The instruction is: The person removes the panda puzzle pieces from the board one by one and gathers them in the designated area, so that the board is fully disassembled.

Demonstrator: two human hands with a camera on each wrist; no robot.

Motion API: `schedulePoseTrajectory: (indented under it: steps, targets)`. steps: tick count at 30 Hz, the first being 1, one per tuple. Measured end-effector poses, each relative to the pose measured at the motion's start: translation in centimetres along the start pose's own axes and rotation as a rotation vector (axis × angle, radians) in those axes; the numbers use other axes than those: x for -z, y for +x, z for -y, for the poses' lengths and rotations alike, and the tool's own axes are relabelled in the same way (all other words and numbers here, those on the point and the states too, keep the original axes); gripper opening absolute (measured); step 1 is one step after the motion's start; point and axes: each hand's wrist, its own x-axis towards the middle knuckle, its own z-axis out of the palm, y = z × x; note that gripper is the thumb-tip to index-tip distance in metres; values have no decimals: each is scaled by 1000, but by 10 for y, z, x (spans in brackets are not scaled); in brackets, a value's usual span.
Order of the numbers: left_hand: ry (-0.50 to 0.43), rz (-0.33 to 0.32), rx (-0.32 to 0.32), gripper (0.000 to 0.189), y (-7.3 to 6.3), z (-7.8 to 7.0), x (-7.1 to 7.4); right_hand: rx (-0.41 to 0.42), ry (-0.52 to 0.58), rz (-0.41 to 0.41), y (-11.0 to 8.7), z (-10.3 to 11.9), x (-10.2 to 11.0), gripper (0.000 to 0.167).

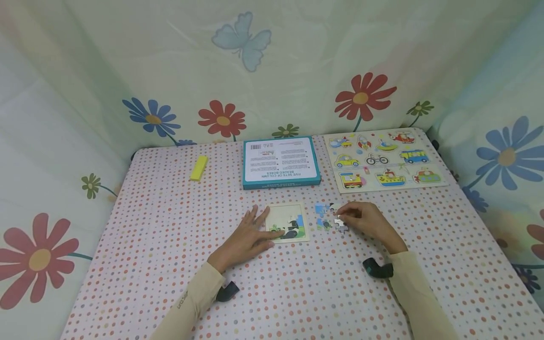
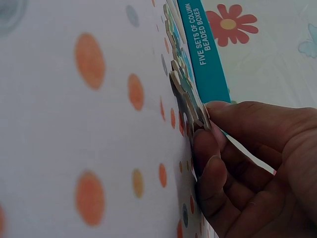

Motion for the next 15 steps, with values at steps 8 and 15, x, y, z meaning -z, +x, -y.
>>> schedulePoseTrajectory:
  steps: [8,15]
  targets:
    - [3,1,7,39,0,1,-1,7,-9,8,0,0,1,12]
    - [-7,-8,-2,39,1,1,-1,1,25,8,0,0,1,12]
